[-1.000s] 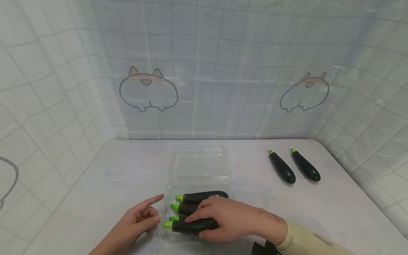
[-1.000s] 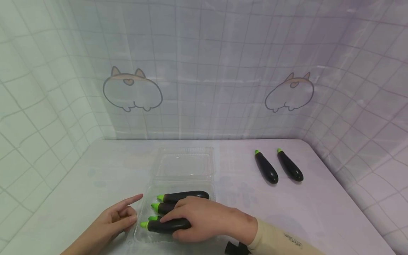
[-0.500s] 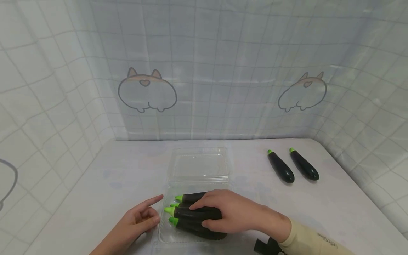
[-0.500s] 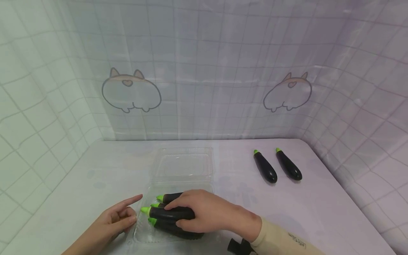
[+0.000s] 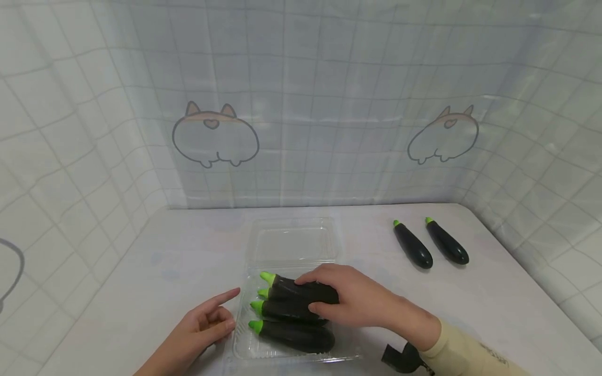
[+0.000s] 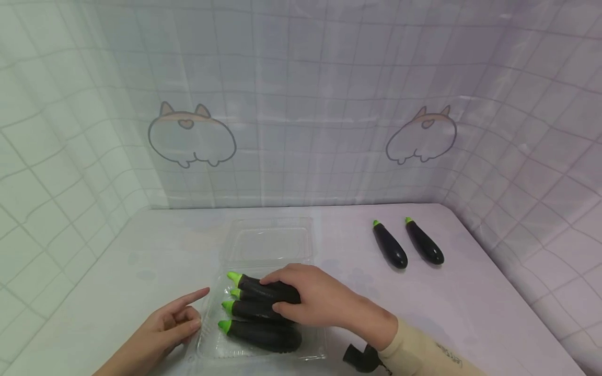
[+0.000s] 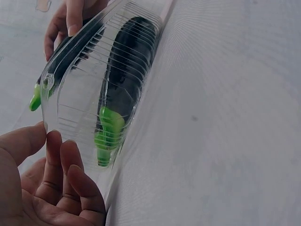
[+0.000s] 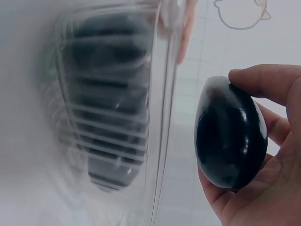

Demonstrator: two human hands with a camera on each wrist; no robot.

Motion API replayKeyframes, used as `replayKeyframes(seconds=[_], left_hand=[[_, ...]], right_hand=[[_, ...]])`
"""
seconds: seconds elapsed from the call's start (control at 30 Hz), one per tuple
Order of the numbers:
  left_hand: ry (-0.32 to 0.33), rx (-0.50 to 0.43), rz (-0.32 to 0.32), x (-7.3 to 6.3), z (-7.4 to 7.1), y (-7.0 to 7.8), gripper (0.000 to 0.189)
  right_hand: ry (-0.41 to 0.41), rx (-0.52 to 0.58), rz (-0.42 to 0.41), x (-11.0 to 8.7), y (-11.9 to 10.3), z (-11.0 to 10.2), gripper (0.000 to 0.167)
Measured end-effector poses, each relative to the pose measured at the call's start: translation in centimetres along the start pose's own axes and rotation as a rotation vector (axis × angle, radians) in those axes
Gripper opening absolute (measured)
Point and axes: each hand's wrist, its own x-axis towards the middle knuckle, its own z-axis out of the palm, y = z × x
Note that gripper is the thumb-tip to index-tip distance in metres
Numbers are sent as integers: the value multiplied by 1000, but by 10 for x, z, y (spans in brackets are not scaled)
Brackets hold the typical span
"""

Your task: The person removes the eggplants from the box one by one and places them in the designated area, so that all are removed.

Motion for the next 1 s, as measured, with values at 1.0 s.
replayKeyframes(seconds=[1.0], left_hand=[[-39,-31,43,1,-2,-2,64]], right_hand=[[267,-76,275,-11,44,-25,46]])
